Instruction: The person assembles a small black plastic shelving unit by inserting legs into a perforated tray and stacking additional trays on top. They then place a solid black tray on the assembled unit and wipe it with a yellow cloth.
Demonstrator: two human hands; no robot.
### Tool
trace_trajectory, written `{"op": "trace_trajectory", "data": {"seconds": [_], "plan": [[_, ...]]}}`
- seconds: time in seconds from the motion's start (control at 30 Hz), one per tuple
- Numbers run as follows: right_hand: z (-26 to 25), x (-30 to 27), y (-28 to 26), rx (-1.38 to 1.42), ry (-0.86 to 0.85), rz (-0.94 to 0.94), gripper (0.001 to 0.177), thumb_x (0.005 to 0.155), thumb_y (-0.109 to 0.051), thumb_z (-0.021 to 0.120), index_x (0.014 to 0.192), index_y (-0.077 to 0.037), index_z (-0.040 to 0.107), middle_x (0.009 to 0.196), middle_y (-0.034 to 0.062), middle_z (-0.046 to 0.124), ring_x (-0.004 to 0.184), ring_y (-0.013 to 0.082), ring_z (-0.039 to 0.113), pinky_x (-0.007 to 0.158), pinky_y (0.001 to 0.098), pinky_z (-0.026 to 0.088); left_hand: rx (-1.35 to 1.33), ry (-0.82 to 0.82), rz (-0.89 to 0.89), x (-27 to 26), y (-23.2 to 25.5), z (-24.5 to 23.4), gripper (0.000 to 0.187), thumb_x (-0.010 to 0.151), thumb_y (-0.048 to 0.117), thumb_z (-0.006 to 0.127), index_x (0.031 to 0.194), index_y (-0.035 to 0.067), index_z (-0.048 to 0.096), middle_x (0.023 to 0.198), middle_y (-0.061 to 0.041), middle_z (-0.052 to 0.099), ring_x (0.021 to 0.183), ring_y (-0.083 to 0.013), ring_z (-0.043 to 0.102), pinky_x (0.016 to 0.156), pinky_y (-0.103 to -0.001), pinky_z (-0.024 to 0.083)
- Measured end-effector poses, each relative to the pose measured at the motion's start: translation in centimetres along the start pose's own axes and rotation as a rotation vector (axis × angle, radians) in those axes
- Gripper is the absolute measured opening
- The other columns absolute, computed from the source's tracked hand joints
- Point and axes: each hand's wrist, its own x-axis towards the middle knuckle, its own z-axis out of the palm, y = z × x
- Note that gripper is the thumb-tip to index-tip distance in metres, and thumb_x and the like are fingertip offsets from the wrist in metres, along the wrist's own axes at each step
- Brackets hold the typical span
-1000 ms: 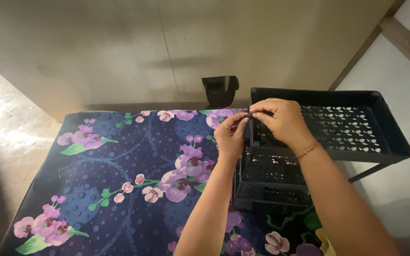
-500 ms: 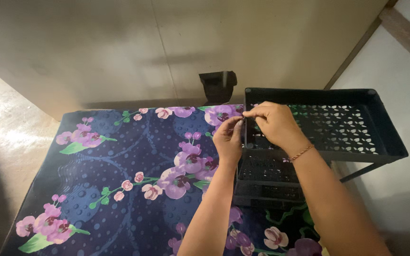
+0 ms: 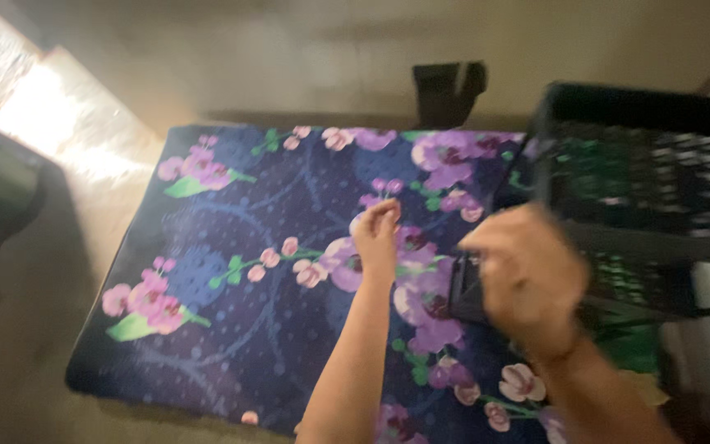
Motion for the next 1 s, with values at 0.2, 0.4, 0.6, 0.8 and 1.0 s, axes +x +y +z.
{"op": "trace_trajectory", "data": {"seconds": [0.2,0.4,0.6,0.8,1.0], "plan": [[17.7,-15.6,7.5,0.234,-0.174,0.422,0.019,0.084,0.000,0.055,0.094,-0.003,0.070,0.093,0.0129,0.071,0.086,0.0254,0.071,0.078,0.0332,0.055,0.301,0.237,-0.253,-5.0,-10.8,-19.4,0.018,0.095,0.006,0.068,0.111,0.000,0.073,0.096,-0.001,0.072,0.081,-0.0082,0.062,0.070,-0.024,0.048],[32.8,-39.9,19.0,0.081,-0.436,0.696,0.013,0.088,-0.010,0.063,0.092,-0.008,0.075,0.089,0.0152,0.072,0.086,0.0354,0.070,0.075,0.0417,0.055,0.298,0.343,-0.538,-14.0,-22.3,-33.8,0.024,0.097,0.010,0.066,0.118,0.000,0.073,0.101,-0.005,0.072,0.087,-0.0131,0.061,0.078,-0.028,0.048],[41.1,-56.3,23.2,-0.063,-1.004,0.847,0.021,0.085,-0.013,0.065,0.100,-0.015,0.079,0.112,0.0195,0.068,0.108,0.0392,0.065,0.094,0.0485,0.053,0.395,0.291,-0.551,-19.2,-29.7,-38.7,0.028,0.093,0.008,0.065,0.118,-0.002,0.072,0.112,-0.008,0.075,0.103,-0.0149,0.069,0.093,-0.028,0.053],[44.0,-61.1,23.2,-0.245,-1.209,0.674,0.039,0.086,-0.013,0.062,0.125,-0.013,0.064,0.149,0.0326,0.045,0.120,0.0486,0.058,0.101,0.0518,0.049,0.296,0.281,-0.590,-20.3,-32.7,-40.7,0.029,0.094,0.008,0.067,0.121,-0.002,0.071,0.113,-0.010,0.073,0.104,-0.0185,0.067,0.093,-0.031,0.053],[43.9,-59.5,23.2,0.020,-0.900,1.299,0.031,0.106,-0.027,0.052,0.128,-0.005,0.056,0.126,0.0314,0.059,0.116,0.0488,0.058,0.096,0.0557,0.047,0.398,0.260,-0.599,-18.6,-31.6,-40.1,0.030,0.092,0.004,0.063,0.121,-0.002,0.070,0.110,-0.008,0.076,0.099,-0.0159,0.071,0.092,-0.029,0.055]]}}
